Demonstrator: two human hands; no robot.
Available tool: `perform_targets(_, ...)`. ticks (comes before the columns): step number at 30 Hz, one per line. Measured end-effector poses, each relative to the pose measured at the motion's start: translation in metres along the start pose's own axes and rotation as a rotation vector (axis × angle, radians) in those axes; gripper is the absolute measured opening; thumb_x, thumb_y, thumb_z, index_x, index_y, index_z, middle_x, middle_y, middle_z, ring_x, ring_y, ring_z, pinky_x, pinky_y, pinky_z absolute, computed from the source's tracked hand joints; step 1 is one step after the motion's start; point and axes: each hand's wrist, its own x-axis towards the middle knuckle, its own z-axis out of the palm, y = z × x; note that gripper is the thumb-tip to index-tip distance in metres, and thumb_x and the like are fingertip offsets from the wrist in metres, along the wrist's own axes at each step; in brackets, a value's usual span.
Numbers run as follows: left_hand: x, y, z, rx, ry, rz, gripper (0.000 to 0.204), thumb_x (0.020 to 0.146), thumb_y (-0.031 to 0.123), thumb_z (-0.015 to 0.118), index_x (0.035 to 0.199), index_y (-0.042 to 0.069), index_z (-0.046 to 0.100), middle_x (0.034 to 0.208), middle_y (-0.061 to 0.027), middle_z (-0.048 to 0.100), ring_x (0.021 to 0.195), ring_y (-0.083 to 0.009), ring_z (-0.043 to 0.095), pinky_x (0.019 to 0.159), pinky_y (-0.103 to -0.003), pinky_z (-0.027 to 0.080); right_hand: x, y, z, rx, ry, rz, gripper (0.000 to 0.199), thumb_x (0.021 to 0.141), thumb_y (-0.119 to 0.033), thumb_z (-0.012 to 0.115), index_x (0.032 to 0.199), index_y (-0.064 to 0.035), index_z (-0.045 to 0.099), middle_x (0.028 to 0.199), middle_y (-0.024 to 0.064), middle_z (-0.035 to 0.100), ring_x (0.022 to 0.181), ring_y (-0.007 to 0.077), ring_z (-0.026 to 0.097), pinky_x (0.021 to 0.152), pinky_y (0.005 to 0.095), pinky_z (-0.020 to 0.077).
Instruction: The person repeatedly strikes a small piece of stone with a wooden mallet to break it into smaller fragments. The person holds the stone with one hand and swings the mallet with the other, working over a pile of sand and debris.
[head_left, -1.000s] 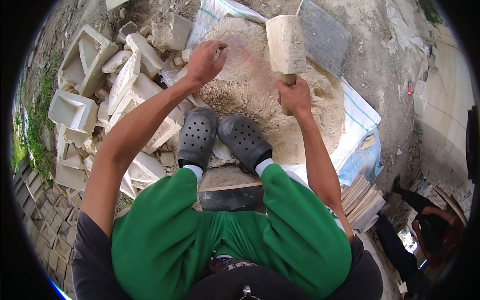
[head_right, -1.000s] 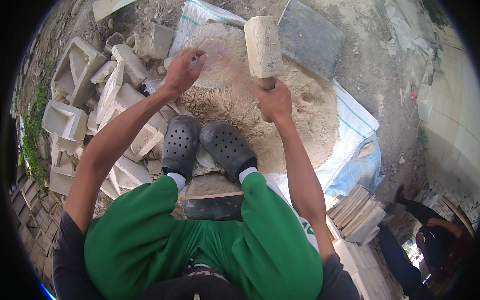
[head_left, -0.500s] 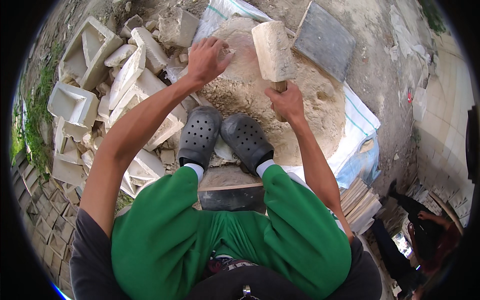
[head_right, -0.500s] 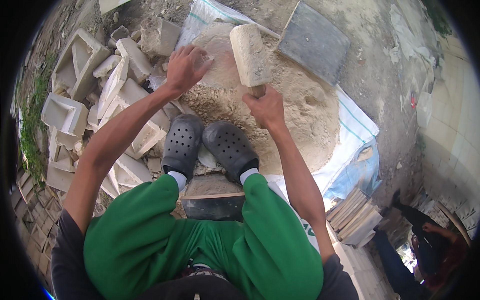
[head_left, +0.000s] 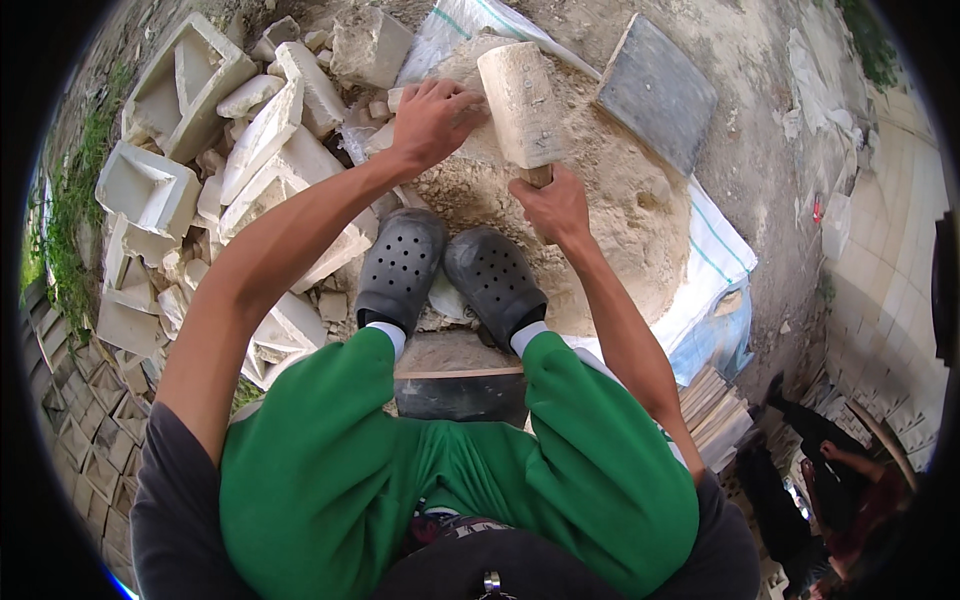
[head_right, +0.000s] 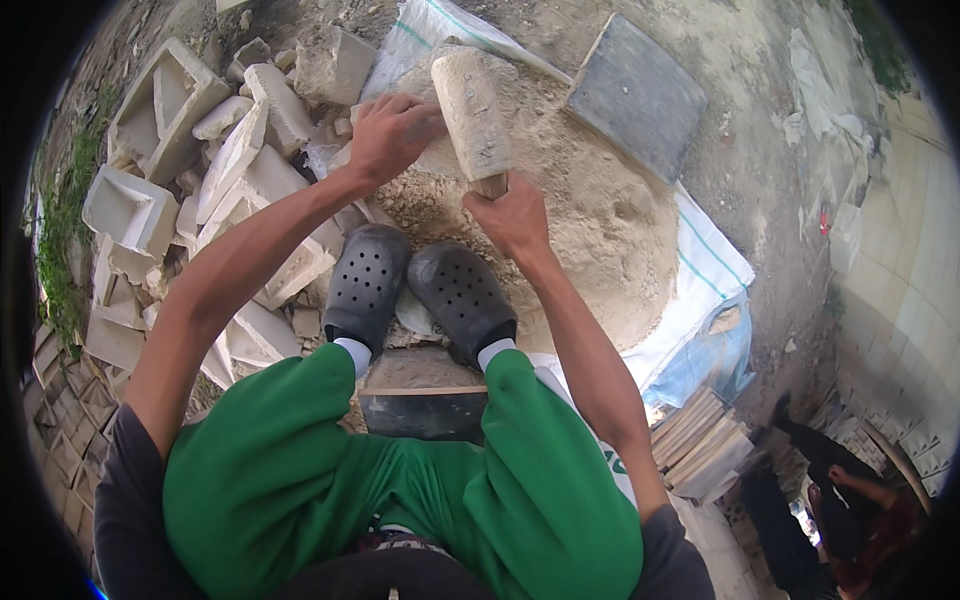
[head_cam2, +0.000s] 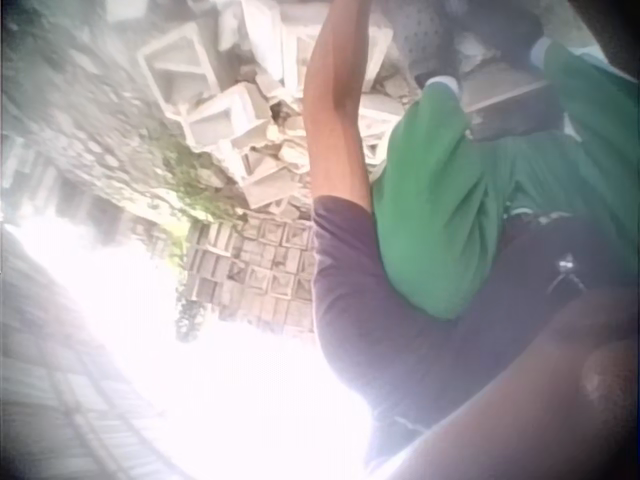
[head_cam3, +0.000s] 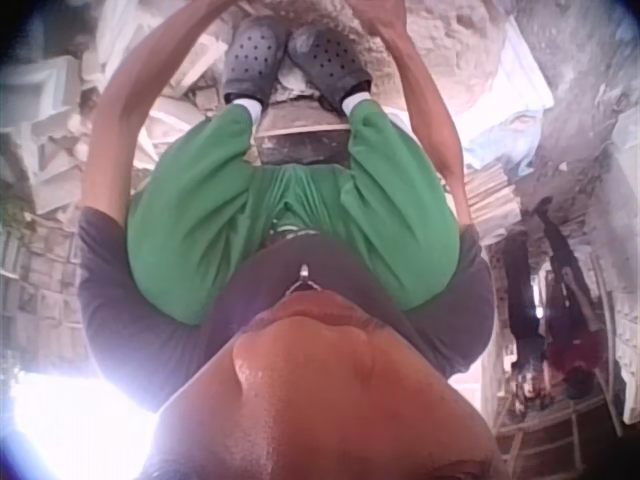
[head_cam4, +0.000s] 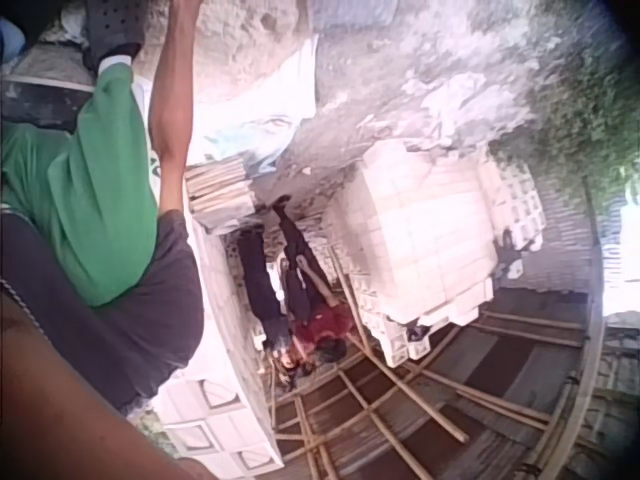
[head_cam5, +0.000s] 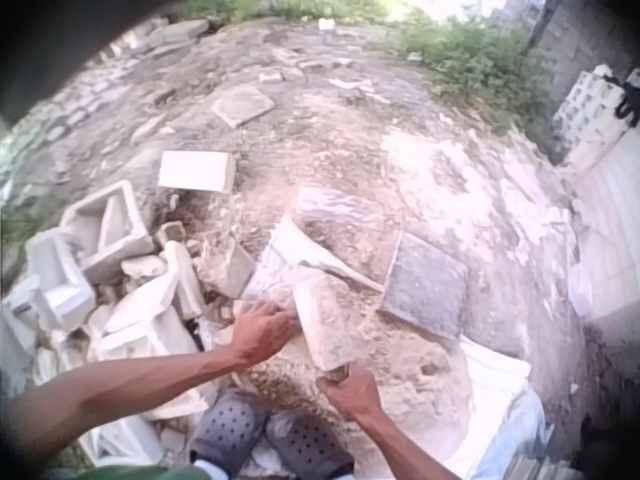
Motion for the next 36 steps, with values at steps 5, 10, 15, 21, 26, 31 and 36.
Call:
perform_targets(5, 0.001, -0.003, 0.004, 0.035, -0.023, -0.017, 0.020, 0.090, 0.035, 0.073, 0.099, 0.018, 0.077, 0.102, 0.0011, 0.067, 0.102, -0.0200, 0.060, 0.090, -0.038, 0.039, 0.001, -0.001, 0.009, 0.009, 0.037, -0.077, 0.045, 0.077, -0.030, 0.076, 0.101, 0.0075, 0.069, 0.082, 0.0182, 0.071, 0.069, 0.0260, 0.069, 0.066, 0.0381, 0.0551)
perform_targets(10, -0.004, -0.001, 0.004, 0.022, -0.023, -0.036, 0.018, 0.089, 0.033, 0.075, 0.098, 0.018, 0.078, 0.101, 0.0012, 0.068, 0.102, -0.0200, 0.061, 0.090, -0.038, 0.040, 0.007, 0.009, 0.017, 0.036, 0.015, -0.026, 0.052, 0.076, -0.032, 0.076, 0.102, 0.0118, 0.067, 0.096, 0.0292, 0.072, 0.092, 0.0389, 0.072, 0.081, 0.0432, 0.0551)
perform_targets(15, -0.002, -0.003, 0.001, 0.020, -0.012, -0.026, 0.019, 0.086, 0.032, 0.077, 0.097, 0.017, 0.078, 0.101, 0.0017, 0.070, 0.102, -0.0202, 0.062, 0.091, -0.038, 0.041, 0.003, 0.011, 0.011, -0.014, 0.104, -0.078, 0.043, 0.078, -0.029, 0.076, 0.102, 0.0059, 0.070, 0.077, 0.0142, 0.073, 0.061, 0.0213, 0.070, 0.060, 0.0374, 0.0559)
perform_targets(21, -0.004, -0.005, -0.001, -0.005, -0.006, 0.005, 0.020, 0.087, 0.034, 0.077, 0.097, 0.017, 0.079, 0.101, 0.0015, 0.069, 0.102, -0.0205, 0.062, 0.091, -0.038, 0.041, 0.004, 0.007, 0.012, -0.059, 0.054, -0.138, 0.044, 0.079, -0.032, 0.076, 0.103, 0.0047, 0.070, 0.079, 0.0161, 0.073, 0.063, 0.0216, 0.071, 0.064, 0.0396, 0.0563)
perform_targets(26, -0.006, -0.004, -0.002, 0.006, 0.005, -0.033, 0.020, 0.087, 0.035, 0.077, 0.097, 0.018, 0.079, 0.101, 0.0014, 0.069, 0.101, -0.0206, 0.062, 0.089, -0.038, 0.041, 0.002, -0.006, -0.003, 0.016, 0.027, -0.013, 0.049, 0.078, -0.032, 0.075, 0.108, 0.0066, 0.068, 0.097, 0.0268, 0.073, 0.095, 0.0365, 0.073, 0.082, 0.0417, 0.0550)
perform_targets(31, -0.004, -0.005, -0.002, 0.034, -0.020, -0.039, 0.020, 0.087, 0.035, 0.077, 0.096, 0.018, 0.079, 0.098, 0.0014, 0.070, 0.098, -0.0203, 0.063, 0.087, -0.038, 0.042, -0.004, -0.019, -0.012, 0.011, -0.052, -0.029, 0.046, 0.078, -0.031, 0.074, 0.104, 0.0069, 0.069, 0.092, 0.0271, 0.072, 0.091, 0.0373, 0.073, 0.081, 0.0431, 0.0550)
perform_targets(36, -0.004, -0.010, 0.006, 0.002, 0.005, -0.001, 0.018, 0.089, 0.034, 0.075, 0.095, 0.018, 0.079, 0.096, 0.0019, 0.068, 0.098, -0.0186, 0.061, 0.088, -0.037, 0.040, 0.004, -0.006, 0.017, -0.021, 0.026, -0.113, 0.042, 0.081, -0.028, 0.073, 0.106, 0.0058, 0.068, 0.077, 0.0150, 0.072, 0.057, 0.0214, 0.069, 0.059, 0.0359, 0.0549)
